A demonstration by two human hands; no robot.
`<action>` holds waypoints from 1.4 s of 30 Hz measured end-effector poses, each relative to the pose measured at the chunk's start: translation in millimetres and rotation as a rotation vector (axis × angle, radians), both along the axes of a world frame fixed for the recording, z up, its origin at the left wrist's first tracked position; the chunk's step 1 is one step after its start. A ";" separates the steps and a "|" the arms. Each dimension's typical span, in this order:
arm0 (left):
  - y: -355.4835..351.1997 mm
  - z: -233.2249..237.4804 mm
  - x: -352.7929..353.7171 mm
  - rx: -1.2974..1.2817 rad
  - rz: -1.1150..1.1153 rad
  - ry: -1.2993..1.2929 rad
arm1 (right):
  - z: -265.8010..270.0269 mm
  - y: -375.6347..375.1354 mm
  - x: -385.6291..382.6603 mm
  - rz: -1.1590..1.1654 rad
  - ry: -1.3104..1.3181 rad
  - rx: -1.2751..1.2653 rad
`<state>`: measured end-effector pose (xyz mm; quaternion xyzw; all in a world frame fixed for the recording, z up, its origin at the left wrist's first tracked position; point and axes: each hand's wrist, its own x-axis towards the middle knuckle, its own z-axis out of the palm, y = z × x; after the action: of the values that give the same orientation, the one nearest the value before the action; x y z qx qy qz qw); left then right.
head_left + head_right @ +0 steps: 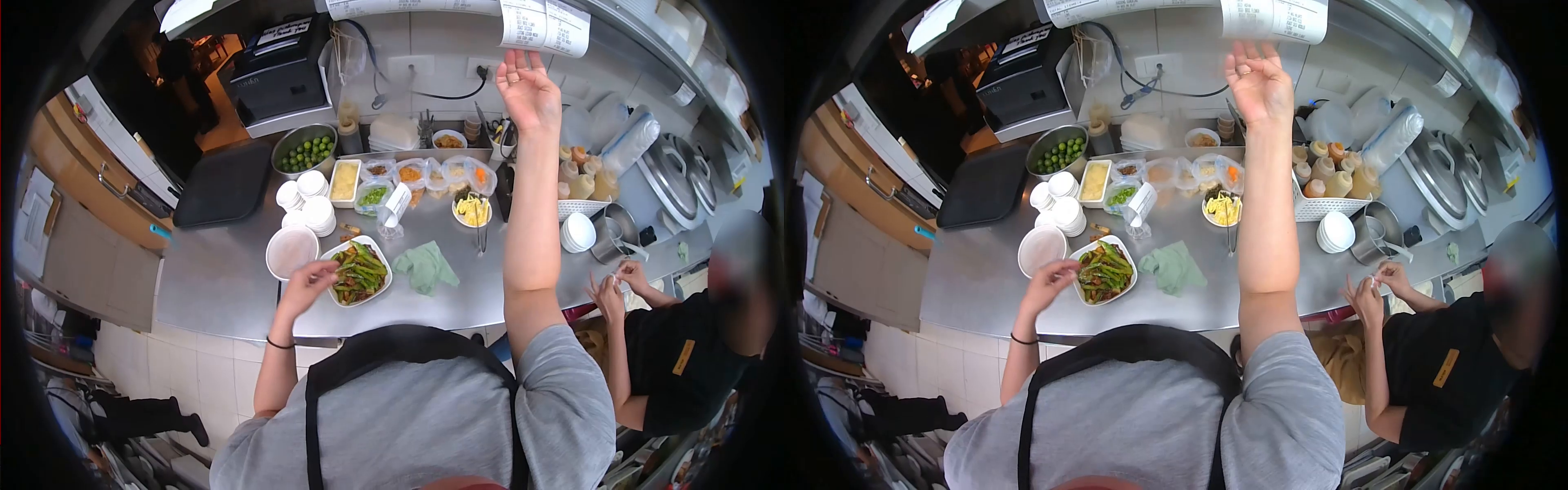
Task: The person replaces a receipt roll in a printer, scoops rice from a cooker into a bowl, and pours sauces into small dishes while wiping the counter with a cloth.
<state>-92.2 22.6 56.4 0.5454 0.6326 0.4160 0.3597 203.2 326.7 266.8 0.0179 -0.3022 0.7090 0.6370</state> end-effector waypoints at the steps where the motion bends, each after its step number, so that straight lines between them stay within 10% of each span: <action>1: 5.0 2.5 -9.5 0.036 0.026 -0.027 | -2.7 1.0 1.5 0.013 0.000 0.013; 12: 96.6 -9.9 -147.9 0.179 0.594 0.389 | -39.5 32.0 26.3 0.128 -0.133 0.150; 21: 166.5 -97.6 -235.3 -0.259 0.398 0.964 | -105.7 85.7 219.7 -0.829 -1.083 -0.210; 25: 160.7 -114.8 -260.7 -0.385 0.315 0.279 | -123.0 82.5 303.1 -1.107 -1.062 -0.438; 33: 147.7 -116.8 -226.3 -0.479 0.389 0.648 | -163.1 129.6 299.4 -0.983 -1.239 -0.366; 36: 150.9 -112.0 -217.8 -0.478 0.473 0.773 | -163.7 168.8 289.9 -1.087 -1.695 -0.206; 38: 149.8 -102.2 -206.2 -0.511 0.552 0.751 | -156.9 189.5 285.2 -0.947 -2.448 -0.263; 42: 147.3 -100.0 -205.9 -0.435 0.571 0.790 | -146.7 202.6 275.4 -0.604 -2.673 -0.314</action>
<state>-298.1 169.9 -43.6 0.3793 0.9148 0.1194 0.0713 478.6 529.3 120.2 -0.8073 -0.5880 0.0490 -0.0116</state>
